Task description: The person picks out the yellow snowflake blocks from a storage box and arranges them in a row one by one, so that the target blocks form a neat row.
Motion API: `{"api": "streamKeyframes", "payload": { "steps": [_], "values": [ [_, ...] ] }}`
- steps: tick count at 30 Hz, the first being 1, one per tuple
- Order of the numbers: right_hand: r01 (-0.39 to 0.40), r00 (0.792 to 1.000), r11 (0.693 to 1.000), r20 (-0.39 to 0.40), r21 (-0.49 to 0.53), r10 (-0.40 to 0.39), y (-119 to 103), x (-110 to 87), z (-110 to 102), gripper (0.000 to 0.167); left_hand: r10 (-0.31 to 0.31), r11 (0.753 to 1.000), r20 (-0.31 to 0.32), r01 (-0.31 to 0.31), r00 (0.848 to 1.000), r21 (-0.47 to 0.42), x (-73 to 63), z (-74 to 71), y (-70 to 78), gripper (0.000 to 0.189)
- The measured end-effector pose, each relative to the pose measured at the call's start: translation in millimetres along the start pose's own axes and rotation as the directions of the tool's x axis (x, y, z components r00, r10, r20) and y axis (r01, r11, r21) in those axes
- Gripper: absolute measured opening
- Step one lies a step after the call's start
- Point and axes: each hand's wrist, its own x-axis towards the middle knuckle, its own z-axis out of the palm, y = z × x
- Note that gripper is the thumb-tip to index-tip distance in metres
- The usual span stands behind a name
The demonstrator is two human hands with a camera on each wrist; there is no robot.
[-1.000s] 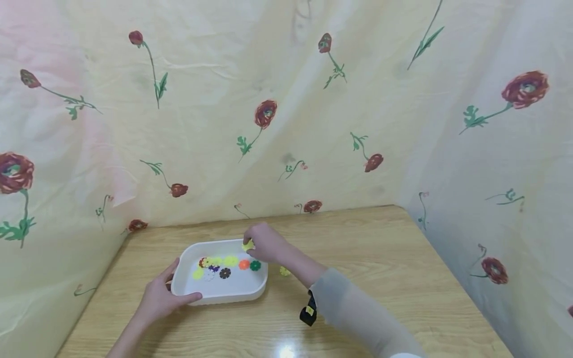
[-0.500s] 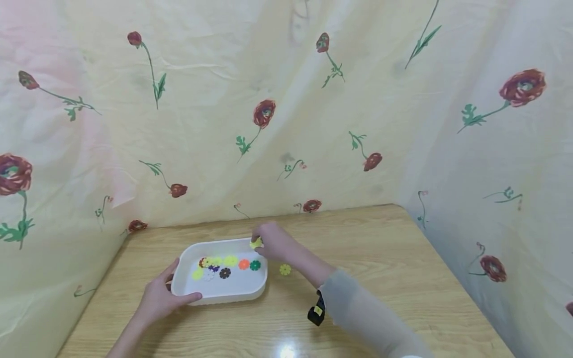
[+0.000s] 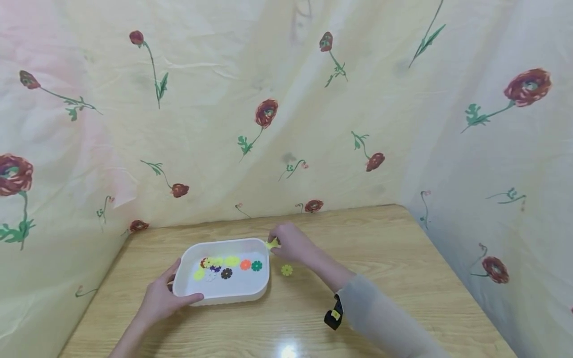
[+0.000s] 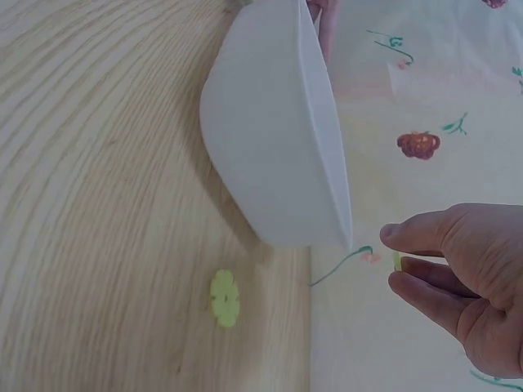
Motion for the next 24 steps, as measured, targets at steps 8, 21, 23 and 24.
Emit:
{"api": "streamKeyframes", "payload": {
  "steps": [8, 21, 23, 24],
  "values": [
    [-0.022, 1.000, 1.000, -0.015, 0.003, 0.022, 17, -14.7, -3, 0.015, 0.003, 1.000, -0.001, -0.003, 1.000, -0.011, -0.5, 0.1, 0.7, 0.133],
    [0.003, 0.998, 1.000, -0.066, -0.015, -0.004, 34, -30.4, -1, 0.015, 0.002, 1.000, -0.001, -0.002, 1.000, -0.011, -0.2, 0.2, -1.0, 0.134],
    [-0.003, 0.998, 1.000, -0.066, -0.017, 0.002, 36, -32.8, -1, 0.015, 0.006, 1.000, -0.003, -0.006, 1.000, -0.011, 0.0, 0.0, -1.3, 0.133],
    [-0.003, 0.998, 1.000, -0.067, -0.018, 0.002, 37, -33.9, -1, 0.015, 0.006, 1.000, -0.003, -0.006, 1.000, -0.009, 0.2, 0.0, -1.5, 0.133]
  ]
}}
